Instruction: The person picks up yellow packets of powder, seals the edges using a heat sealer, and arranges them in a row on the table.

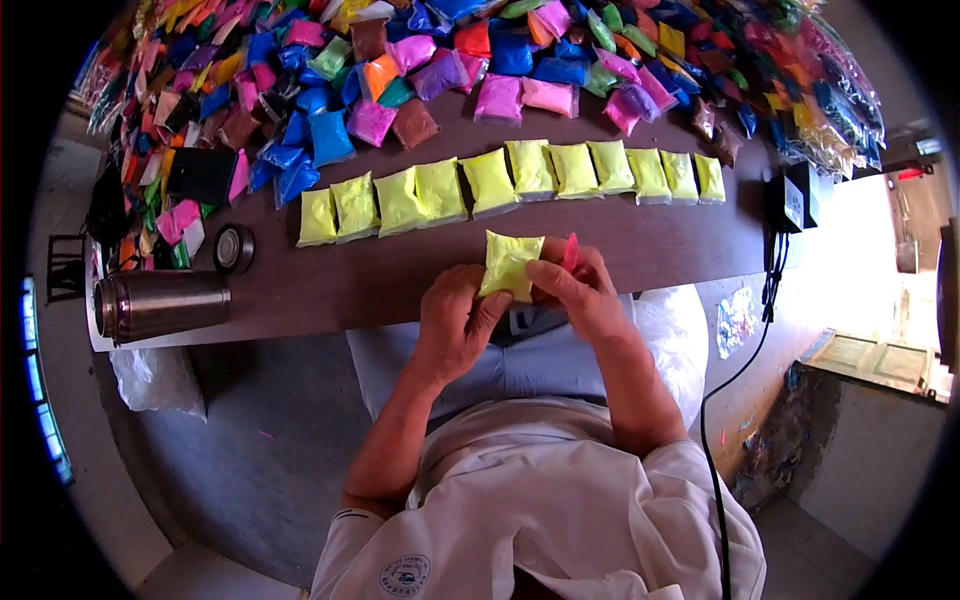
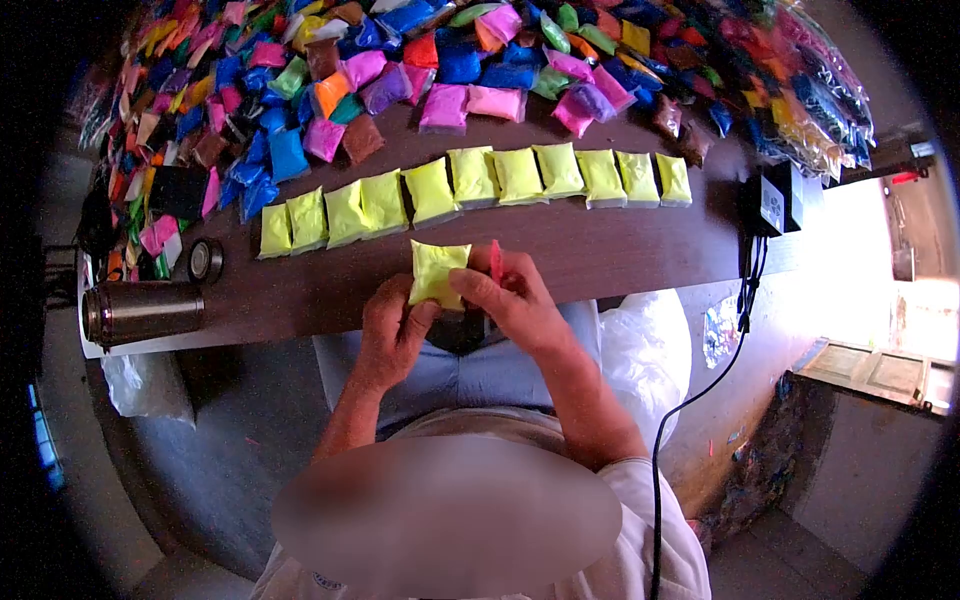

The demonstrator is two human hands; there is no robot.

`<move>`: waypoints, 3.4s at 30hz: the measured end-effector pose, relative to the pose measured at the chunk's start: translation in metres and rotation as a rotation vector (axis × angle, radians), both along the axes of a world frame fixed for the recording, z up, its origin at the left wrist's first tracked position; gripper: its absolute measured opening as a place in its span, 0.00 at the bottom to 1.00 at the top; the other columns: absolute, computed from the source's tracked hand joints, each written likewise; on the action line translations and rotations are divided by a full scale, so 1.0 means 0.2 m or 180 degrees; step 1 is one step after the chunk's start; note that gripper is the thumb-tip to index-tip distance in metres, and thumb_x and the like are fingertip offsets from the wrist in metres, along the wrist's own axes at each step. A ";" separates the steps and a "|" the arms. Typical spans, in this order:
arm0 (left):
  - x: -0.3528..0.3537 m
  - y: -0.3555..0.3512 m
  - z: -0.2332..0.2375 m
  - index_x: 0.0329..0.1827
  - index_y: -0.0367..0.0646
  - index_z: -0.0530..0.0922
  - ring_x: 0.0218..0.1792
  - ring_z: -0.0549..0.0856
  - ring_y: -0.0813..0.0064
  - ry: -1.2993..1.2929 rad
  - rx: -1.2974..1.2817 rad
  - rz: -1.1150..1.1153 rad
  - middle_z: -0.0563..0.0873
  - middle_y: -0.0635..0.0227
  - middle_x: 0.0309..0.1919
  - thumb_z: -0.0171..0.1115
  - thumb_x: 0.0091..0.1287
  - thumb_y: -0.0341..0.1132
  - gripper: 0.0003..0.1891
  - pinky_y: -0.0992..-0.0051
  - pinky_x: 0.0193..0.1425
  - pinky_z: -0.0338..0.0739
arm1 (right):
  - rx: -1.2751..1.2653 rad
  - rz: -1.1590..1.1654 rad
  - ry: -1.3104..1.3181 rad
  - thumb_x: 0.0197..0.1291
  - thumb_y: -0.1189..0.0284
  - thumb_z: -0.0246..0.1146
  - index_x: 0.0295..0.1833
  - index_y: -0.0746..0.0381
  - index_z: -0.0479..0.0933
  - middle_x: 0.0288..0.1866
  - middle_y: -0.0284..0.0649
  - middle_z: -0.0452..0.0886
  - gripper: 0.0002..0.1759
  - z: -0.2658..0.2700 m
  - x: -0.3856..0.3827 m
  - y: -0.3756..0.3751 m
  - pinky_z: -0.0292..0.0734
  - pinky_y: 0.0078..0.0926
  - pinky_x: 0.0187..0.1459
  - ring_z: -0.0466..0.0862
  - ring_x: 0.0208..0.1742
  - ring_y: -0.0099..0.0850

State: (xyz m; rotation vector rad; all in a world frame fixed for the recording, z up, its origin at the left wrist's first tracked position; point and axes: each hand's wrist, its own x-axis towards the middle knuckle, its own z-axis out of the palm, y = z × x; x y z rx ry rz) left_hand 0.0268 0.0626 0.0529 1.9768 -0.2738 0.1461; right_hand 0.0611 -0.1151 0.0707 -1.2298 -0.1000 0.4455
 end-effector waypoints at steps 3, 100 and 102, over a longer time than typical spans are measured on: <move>0.01 -0.01 -0.01 0.35 0.36 0.76 0.32 0.77 0.52 -0.0123 0.0150 -0.0056 0.79 0.56 0.30 0.61 0.65 0.43 0.16 0.59 0.38 0.72 | -0.0076 0.0105 -0.0163 0.63 0.71 0.63 0.38 0.66 0.79 0.29 0.26 0.76 0.09 -0.03 0.01 -0.03 0.66 0.15 0.30 0.70 0.30 0.13; 0.00 -0.03 -0.03 0.27 0.37 0.76 0.30 0.77 0.57 -0.0455 0.0384 0.0052 0.79 0.60 0.26 0.63 0.63 0.37 0.12 0.63 0.34 0.71 | -0.0460 -0.0228 -0.0146 0.63 0.70 0.64 0.39 0.66 0.77 0.32 0.28 0.77 0.10 0.00 -0.01 0.06 0.71 0.16 0.34 0.73 0.33 0.16; 0.01 -0.03 -0.03 0.27 0.37 0.76 0.30 0.77 0.57 -0.0498 0.0447 0.0041 0.79 0.60 0.26 0.63 0.63 0.37 0.12 0.63 0.34 0.71 | -0.0628 0.0023 -0.0131 0.63 0.70 0.64 0.39 0.67 0.77 0.31 0.28 0.77 0.10 -0.01 0.00 0.05 0.71 0.17 0.34 0.73 0.32 0.16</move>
